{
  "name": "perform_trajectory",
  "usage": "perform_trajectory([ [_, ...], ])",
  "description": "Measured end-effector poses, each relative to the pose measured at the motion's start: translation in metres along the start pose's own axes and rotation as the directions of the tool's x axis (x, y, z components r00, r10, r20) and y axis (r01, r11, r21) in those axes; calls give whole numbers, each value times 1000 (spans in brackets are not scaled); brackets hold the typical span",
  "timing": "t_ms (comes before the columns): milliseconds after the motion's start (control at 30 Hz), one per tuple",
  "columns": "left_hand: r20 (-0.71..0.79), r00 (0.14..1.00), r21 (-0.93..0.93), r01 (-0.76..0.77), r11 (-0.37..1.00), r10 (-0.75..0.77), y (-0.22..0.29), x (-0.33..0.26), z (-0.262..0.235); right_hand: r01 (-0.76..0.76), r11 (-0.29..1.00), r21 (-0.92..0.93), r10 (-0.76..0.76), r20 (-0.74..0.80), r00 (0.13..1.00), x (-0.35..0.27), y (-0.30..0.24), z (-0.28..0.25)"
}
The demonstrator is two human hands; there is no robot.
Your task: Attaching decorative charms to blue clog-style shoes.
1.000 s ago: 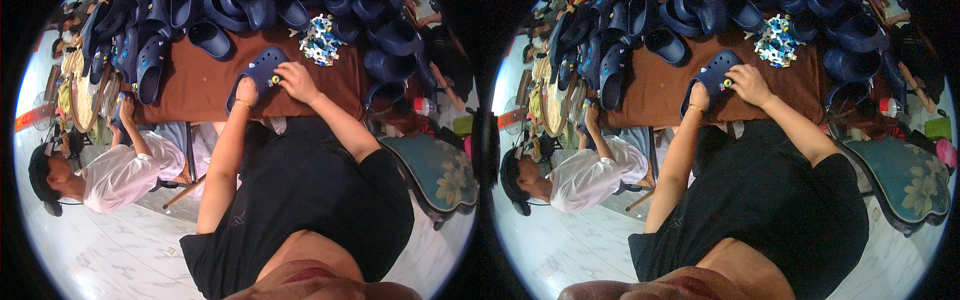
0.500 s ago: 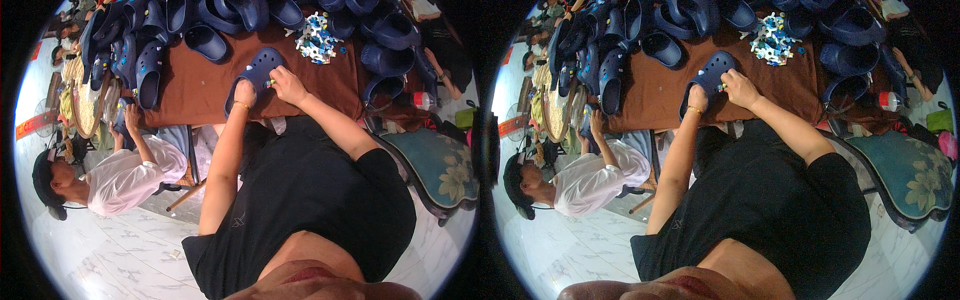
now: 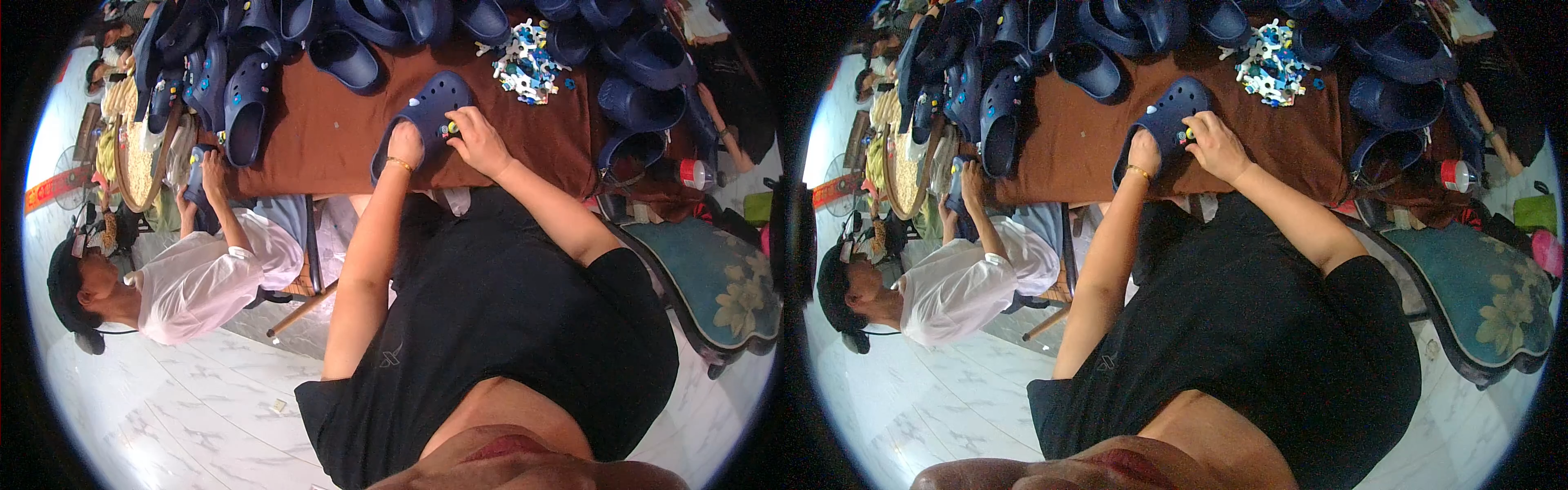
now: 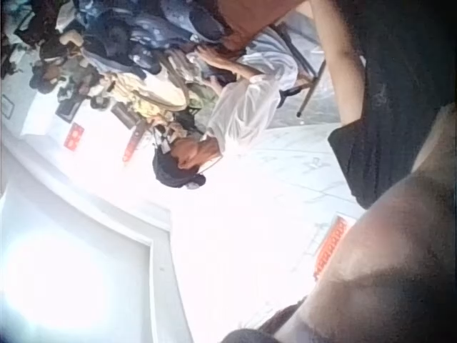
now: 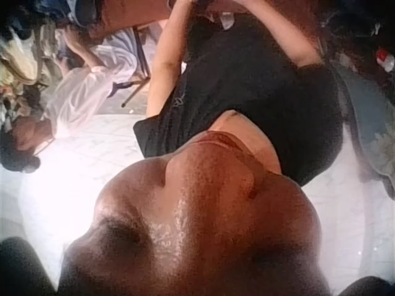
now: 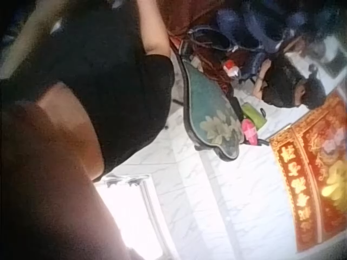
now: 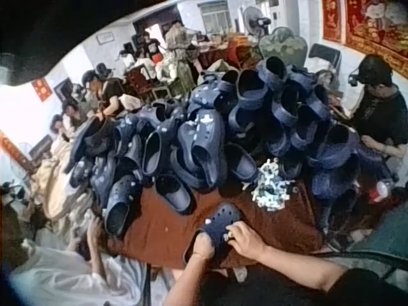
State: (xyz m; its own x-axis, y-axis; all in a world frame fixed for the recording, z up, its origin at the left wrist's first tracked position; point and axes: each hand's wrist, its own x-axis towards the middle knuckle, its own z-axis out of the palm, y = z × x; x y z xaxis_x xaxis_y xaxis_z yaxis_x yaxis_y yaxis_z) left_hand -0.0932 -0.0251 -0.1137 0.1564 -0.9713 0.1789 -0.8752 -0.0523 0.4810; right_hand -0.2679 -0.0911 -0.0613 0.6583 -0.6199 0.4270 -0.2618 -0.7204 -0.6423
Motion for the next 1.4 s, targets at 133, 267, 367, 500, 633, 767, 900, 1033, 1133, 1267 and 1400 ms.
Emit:
perform_trajectory([
  [133, 111, 994, 177, 3, 984, -23, 1, 3, 0, 65, 995, -77, -62, 39, 997, 2, 20, 0],
  [267, -76, 993, 122, -83, 989, 93, -14, -2, 14, 242, 968, -69, -233, 113, 966, 11, 25, -7],
  [367, -67, 994, 138, -82, 987, 92, -11, 0, 17, 283, 956, -81, -276, 90, 957, 10, 35, -3],
  [500, -66, 993, 86, -94, 992, 100, -19, -1, 20, 266, 964, -28, -266, -4, 964, 14, 27, -3],
  [633, -21, 1000, 113, -17, 994, 19, -14, 0, 19, 121, 988, 95, -122, 8, 992, 11, 27, -5],
  [767, 43, 994, 239, -103, 966, 96, -28, -6, 28, -326, 905, 273, 292, 161, 943, 19, 18, 0],
  [900, 136, 990, -14, -42, 999, 44, 3, 10, -2, -348, 885, 309, 361, 15, 932, 12, 28, 19],
  [1033, 136, 990, 24, -28, 999, 25, -25, 0, 15, -453, 808, 376, 418, 174, 891, 15, 30, -11],
  [1133, 63, 998, 150, -2, 989, -7, -27, -3, 20, -406, 913, -47, 377, -288, 880, 12, 86, -48],
  [1267, -24, 995, -24, -97, 995, 97, -13, 1, 6, -618, 698, -363, 464, -428, 776, 6, 136, -103],
  [1400, 298, 941, 115, 132, 985, -161, 18, 13, -14, -642, 599, -478, 599, -265, 756, -8, 167, -124],
])
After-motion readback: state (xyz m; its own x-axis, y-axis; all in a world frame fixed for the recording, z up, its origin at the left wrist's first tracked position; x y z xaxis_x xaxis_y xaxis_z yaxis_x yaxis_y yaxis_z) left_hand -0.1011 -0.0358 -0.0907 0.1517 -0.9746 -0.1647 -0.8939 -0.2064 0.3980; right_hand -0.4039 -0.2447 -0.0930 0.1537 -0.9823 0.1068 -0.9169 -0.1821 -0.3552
